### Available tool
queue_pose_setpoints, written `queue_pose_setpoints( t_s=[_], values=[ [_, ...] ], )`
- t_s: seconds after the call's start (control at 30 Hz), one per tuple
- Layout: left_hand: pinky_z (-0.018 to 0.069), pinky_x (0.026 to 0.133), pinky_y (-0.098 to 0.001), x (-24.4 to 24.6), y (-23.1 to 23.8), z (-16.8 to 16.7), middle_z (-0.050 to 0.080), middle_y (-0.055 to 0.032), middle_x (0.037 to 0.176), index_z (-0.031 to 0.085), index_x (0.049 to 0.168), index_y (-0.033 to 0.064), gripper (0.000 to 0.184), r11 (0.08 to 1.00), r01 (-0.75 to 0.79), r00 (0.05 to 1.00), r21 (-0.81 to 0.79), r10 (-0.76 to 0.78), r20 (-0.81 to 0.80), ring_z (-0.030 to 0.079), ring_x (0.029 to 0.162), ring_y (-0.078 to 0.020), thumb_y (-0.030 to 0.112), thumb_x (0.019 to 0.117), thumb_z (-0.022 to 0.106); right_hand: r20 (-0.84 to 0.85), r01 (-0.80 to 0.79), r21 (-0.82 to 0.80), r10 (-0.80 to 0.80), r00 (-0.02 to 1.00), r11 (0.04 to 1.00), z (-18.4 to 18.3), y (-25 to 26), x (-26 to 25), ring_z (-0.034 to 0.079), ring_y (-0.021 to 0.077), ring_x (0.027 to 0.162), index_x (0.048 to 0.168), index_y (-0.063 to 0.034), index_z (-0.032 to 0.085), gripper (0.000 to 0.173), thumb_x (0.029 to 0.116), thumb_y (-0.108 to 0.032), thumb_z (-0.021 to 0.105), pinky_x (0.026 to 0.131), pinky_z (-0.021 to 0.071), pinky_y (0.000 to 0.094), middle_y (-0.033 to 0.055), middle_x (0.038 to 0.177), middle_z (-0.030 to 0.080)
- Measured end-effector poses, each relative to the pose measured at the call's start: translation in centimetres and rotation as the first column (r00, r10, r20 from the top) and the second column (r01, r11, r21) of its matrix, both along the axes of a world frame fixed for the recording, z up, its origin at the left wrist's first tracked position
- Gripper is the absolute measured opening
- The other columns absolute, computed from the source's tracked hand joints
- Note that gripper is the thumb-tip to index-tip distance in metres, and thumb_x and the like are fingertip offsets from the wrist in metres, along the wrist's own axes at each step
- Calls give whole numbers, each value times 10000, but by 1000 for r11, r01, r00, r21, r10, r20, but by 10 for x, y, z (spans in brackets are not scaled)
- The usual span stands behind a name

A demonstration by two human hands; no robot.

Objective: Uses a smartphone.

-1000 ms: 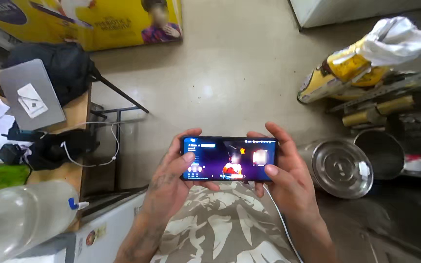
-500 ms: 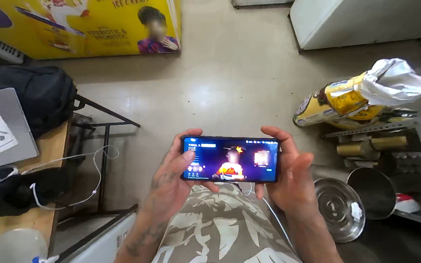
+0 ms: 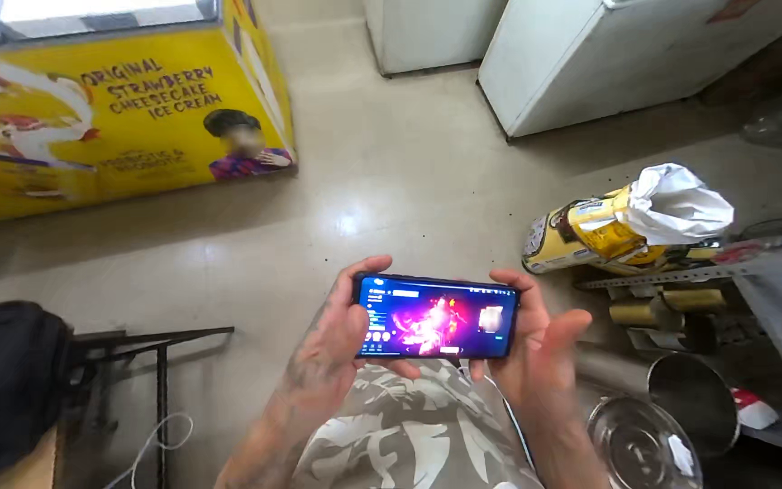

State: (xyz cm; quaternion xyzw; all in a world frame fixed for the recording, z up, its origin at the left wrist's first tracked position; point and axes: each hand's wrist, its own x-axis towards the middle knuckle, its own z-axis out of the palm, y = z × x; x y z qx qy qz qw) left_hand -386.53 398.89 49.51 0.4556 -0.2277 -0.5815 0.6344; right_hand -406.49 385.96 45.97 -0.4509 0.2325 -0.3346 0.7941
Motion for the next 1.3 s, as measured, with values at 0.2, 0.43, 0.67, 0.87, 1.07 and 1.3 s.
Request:
queue_pose_setpoints(
  t_s=[0.2,0.43,0.67,0.87,1.07,1.3],
  values=[
    [621,894,-498,61,-75,-9,603,-162,1359,527,1396,68,699,939,219,975,-264,-200,100,661,1163,-341,633,987,481,-41,36,93,-32,999,995,-24,-84,63,743,169,784,1421,-308,457,860,812,-902,336,425,537,257,37,1347,660],
    [644,791,-437,120,-201,6,687,-107,1178,639,1246,120,616,1000,16,998,18,-17,63,723,989,-261,640,917,602,97,-101,76,94,991,992,-30,-215,132,744,195,837,1465,-268,421,894,829,-891,344,421,545,268,73,1436,587],
    [647,653,-375,181,-340,-19,683,-117,1170,548,1373,195,447,993,-114,993,9,115,-35,740,915,-231,497,1063,434,93,-198,-113,209,974,974,6,-362,186,737,240,944,1508,-219,396,889,871,-839,402,489,603,308,106,1482,539],
    [643,622,-400,213,-425,-30,623,-145,1284,402,1510,240,604,984,-149,989,-93,146,-36,731,965,-253,608,1031,401,-5,-225,-110,226,974,968,-1,-456,223,744,242,912,1512,-227,362,919,850,-865,379,456,591,320,95,1495,529],
    [649,681,-446,256,-494,-23,538,-159,1417,324,1551,222,739,990,-102,994,-98,105,21,690,1089,-314,654,976,496,-55,-212,1,212,976,977,-25,-526,270,745,236,908,1515,-255,358,924,839,-885,348,451,580,318,67,1505,527],
    [649,683,-399,353,-581,-44,570,-150,1354,330,1543,220,665,982,-76,994,-174,62,-85,711,1041,-259,609,1015,445,-40,-223,-103,220,975,969,-9,-611,354,741,217,865,1506,-229,366,921,849,-874,348,439,565,287,82,1499,526]
  ],
)
